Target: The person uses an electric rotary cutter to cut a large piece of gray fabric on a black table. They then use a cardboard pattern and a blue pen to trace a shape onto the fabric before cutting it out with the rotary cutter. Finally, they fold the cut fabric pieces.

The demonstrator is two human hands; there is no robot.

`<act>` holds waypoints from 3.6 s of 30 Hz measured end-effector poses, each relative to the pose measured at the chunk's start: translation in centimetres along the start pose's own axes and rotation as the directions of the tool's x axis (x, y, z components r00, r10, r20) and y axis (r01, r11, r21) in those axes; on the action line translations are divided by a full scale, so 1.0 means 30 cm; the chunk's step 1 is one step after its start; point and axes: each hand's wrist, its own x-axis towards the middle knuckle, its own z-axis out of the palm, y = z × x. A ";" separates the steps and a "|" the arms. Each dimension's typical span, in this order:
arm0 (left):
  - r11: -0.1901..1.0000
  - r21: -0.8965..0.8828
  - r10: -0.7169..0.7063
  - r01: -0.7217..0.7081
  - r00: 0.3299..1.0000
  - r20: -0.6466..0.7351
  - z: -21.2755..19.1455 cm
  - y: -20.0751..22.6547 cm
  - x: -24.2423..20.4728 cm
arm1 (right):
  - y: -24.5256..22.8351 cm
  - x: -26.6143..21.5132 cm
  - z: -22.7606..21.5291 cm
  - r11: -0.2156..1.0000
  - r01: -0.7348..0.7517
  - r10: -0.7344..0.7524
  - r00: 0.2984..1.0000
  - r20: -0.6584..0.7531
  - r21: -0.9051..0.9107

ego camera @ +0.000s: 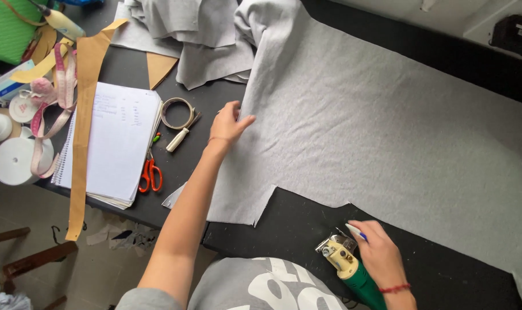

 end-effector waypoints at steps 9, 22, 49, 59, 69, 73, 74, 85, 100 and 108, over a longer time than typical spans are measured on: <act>0.946 0.323 0.237 -0.039 0.761 -0.604 0.141 0.016 -0.003 | -0.208 0.066 0.032 0.835 0.395 -0.122 0.812 -0.571 0.383; 0.989 0.132 0.146 -0.068 0.607 -0.781 -0.246 -0.483 -0.257 | -0.409 0.045 0.164 0.836 0.373 -0.171 0.873 -0.456 0.402; -0.434 -0.887 0.315 0.160 0.949 0.017 -0.055 0.250 -0.567 | -0.526 -0.021 -0.119 0.636 0.771 -0.676 0.575 -0.461 0.030; -0.356 -0.897 0.260 0.262 0.950 0.174 0.091 0.258 -0.508 | -0.072 0.091 -0.194 0.960 0.167 -0.176 0.984 0.023 0.224; 0.328 -0.914 -0.095 0.238 0.971 0.218 0.145 -0.019 -0.249 | 0.260 0.298 -0.192 0.971 -0.129 0.163 0.974 0.160 -0.199; 0.362 -0.932 0.145 0.009 0.987 0.066 0.072 -0.011 -0.238 | 0.275 0.235 -0.166 0.958 0.206 -0.264 0.903 -0.338 -0.197; 0.333 -0.943 0.196 0.016 0.977 0.086 0.044 -0.006 -0.240 | 0.287 0.220 -0.154 0.859 0.380 -0.512 0.658 -0.552 -0.345; 0.723 -0.561 -0.176 0.403 0.893 0.414 -0.144 0.064 -0.339 | 0.323 0.206 -0.064 0.952 0.303 -0.298 0.885 -0.357 -0.043; 0.991 -0.113 -0.063 0.071 0.995 0.072 -0.008 -0.067 -0.319 | 0.270 0.244 -0.118 0.991 0.083 -0.059 0.973 -0.223 0.104; 0.995 -0.061 -0.084 0.075 0.980 -0.178 0.017 -0.120 -0.299 | 0.264 0.299 -0.112 0.996 -0.061 0.063 0.998 -0.027 0.063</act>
